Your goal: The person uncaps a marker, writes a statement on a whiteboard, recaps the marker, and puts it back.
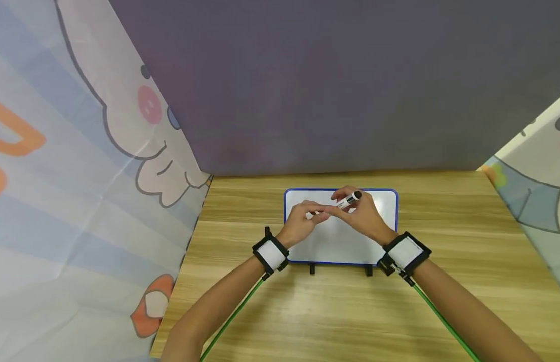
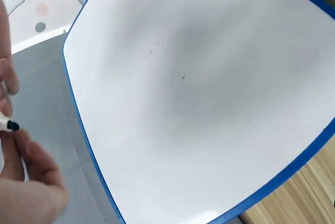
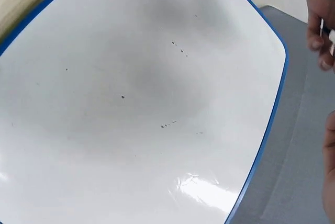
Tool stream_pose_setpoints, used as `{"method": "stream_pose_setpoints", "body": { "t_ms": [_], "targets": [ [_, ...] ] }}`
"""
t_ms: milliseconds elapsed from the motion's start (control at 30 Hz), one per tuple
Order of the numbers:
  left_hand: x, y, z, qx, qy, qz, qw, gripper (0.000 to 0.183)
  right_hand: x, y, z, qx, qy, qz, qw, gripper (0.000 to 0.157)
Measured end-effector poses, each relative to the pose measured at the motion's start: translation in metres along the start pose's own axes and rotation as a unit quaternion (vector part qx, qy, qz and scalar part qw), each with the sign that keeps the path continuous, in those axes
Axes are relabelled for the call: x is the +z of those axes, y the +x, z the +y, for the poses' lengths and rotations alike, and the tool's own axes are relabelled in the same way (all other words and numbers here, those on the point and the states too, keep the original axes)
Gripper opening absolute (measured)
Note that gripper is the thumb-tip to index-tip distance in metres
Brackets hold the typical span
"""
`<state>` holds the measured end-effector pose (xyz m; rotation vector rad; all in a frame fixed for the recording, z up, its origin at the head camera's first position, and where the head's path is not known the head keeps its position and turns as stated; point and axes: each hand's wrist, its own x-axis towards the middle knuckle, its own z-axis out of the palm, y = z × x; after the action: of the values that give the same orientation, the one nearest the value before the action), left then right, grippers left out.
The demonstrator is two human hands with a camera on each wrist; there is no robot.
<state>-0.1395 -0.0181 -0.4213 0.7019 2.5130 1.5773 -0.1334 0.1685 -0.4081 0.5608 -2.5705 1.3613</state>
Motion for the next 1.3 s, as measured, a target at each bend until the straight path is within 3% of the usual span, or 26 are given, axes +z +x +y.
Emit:
{"method": "stream_pose_setpoints", "body": {
  "t_ms": [167,367,533,633,800,900,1100,1200,1300],
  "targets": [
    [0.004,0.001,0.001,0.027,0.014,0.044,0.9986,0.022,0.004,0.004,-0.009,-0.056,0.023,0.015,0.998,0.015],
    [0.0,0.003,0.0,0.008,0.025,0.049,0.9985,0.026,0.003,0.007,-0.031,-0.031,0.043,0.01,0.999,0.01],
    [-0.009,0.005,-0.007,0.006,0.003,0.052,0.9986,0.038,0.005,0.009,-0.036,-0.053,0.044,0.016,0.998,0.008],
    [-0.017,0.003,-0.017,0.006,-0.034,0.089,0.9954,0.043,0.01,0.01,-0.032,-0.066,0.057,0.028,0.996,0.006],
    [-0.027,-0.008,-0.028,-0.052,-0.082,0.176,0.9797,0.045,0.026,0.003,-0.014,-0.132,0.124,0.043,0.982,0.015],
    [-0.026,-0.016,-0.032,-0.079,-0.091,0.2,0.9725,0.045,0.032,-0.004,-0.015,-0.167,0.138,0.037,0.975,0.023],
    [-0.014,-0.023,-0.049,-0.119,-0.098,0.181,0.9713,0.037,0.037,-0.019,-0.017,-0.144,0.148,0.031,0.978,0.026],
    [-0.004,-0.022,-0.057,-0.144,-0.084,0.165,0.9722,0.035,0.04,-0.024,-0.015,-0.135,0.155,0.048,0.977,0.025],
    [0.003,-0.019,-0.055,-0.165,-0.091,0.158,0.9693,0.033,0.042,-0.027,-0.014,-0.132,0.148,0.069,0.978,0.023]
  ]
}}
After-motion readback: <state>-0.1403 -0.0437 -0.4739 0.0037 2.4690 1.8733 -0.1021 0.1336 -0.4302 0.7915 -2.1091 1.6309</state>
